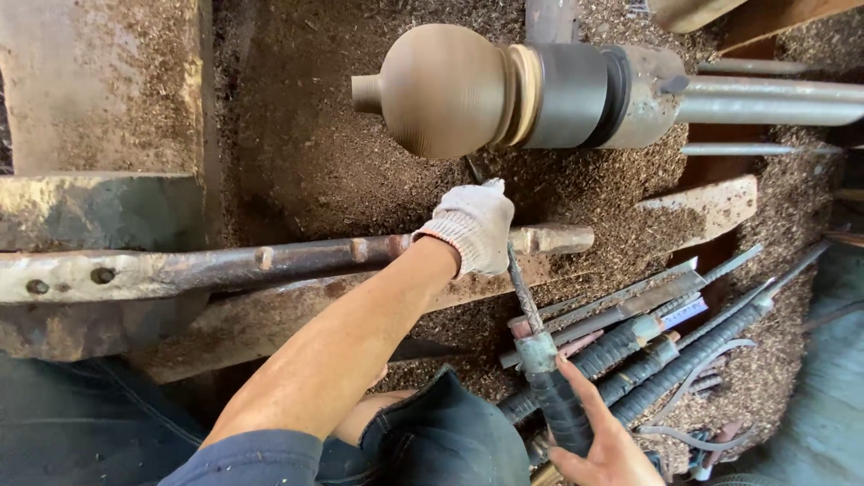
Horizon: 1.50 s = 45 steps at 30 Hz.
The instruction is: The person shapes a wooden vessel spinning on a lathe, holding a chisel against the rotating wood with one hand while bracing the tool on a wooden rest. They occasionally steady the workpiece with a gloved hand and continue cutting the vessel's profile.
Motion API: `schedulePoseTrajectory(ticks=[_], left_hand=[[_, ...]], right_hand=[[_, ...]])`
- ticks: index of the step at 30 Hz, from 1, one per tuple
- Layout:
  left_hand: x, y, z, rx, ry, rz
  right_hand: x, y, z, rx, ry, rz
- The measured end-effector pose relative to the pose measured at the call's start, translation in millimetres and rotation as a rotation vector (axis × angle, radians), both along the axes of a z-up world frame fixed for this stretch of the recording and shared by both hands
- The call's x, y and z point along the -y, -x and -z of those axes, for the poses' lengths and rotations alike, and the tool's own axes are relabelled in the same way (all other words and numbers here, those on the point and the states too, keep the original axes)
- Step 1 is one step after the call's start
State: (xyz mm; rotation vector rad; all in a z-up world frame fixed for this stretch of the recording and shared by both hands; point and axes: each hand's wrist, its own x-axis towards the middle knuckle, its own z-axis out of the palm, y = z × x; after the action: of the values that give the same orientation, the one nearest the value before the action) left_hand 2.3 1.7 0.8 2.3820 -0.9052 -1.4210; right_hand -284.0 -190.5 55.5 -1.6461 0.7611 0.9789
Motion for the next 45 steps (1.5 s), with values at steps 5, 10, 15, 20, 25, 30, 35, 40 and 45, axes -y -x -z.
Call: schedulePoseTrajectory(ticks=[5,10,15,20,25,30,35,40,45], left_hand=[[-2,6,8,0.083,0.072,-0.116],[-1,7,13,0.103,0.102,-0.116],[-1,3,7,0.066,0.054,-0.058],[-1,2,9,0.082,0.103,-0.043],[-2,-1,4,0.052,0.075,-0.018],[-2,5,19,0.104,0.113,-0.077],[-3,-1,1,0.058,0.109,-0.048],[-2,-2,0,0.042,0.066,-0.040],[-4,0,2,0.040,0.054,-0.076]], right_hand=[[10,-21,-12,-0.196,0.030,0.006],[3,2,0,0.008,-0.089,0.071],[-3,21,10,0.268,-0.067,-0.089],[-20,30,15,-0.012,-0.088,0.306],[-32,35,20,0.089,-0.068,0.288],[-36,42,31,0.134,-0.205,0.407],[-32,48,42,0.196,0.037,0.258],[-16,34,28,0.194,-0.077,0.167],[26,41,31,0.205,-0.053,-0.025]])
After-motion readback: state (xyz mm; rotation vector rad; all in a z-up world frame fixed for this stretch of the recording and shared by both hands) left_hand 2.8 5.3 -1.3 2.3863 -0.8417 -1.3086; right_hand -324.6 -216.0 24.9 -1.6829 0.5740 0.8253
